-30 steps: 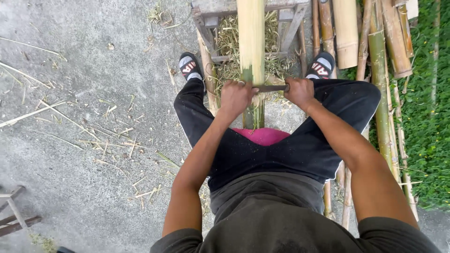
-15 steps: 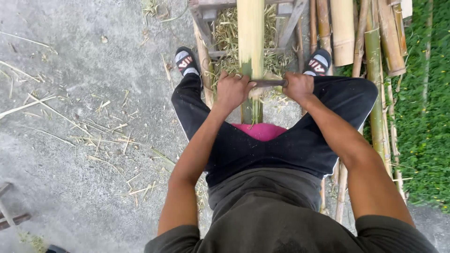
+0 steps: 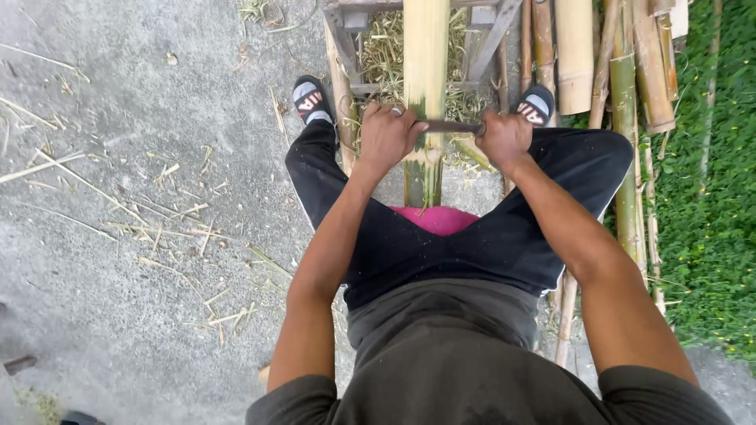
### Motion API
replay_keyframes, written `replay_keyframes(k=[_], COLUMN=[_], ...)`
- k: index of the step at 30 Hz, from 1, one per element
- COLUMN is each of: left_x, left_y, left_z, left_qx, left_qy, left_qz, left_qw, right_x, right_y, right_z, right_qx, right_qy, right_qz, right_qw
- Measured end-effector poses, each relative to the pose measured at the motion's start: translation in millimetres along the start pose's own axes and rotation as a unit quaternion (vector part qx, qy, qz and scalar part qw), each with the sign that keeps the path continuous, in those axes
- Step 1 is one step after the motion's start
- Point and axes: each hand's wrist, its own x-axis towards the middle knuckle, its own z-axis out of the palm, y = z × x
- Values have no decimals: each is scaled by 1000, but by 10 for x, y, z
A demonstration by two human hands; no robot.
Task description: The recorder uses a large knife to strip or shave pieces from a bamboo pole while sitting on a pile of bamboo.
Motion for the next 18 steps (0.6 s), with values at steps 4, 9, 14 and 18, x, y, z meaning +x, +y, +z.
replay_keyframes(k=[4, 9, 14, 18], left_x=[-256, -45, 8, -343], left_y=[106, -62, -13, 191], left_z=[48, 119, 92, 116], left_qx=[-20, -15, -2, -4], left_qy=[-36, -229, -47, -26], left_qz=[-22, -88, -11, -3], left_qw=[999, 969, 999, 1000], right_x=[-201, 125, 24, -233], right_y=[-77, 42, 18, -6], right_z=[-92, -43, 63, 12], right_qx=[8, 30, 18, 28], right_qy=[-69, -92, -46, -51], right_qz=[9, 6, 23, 9], right_qw=[998, 995, 999, 998])
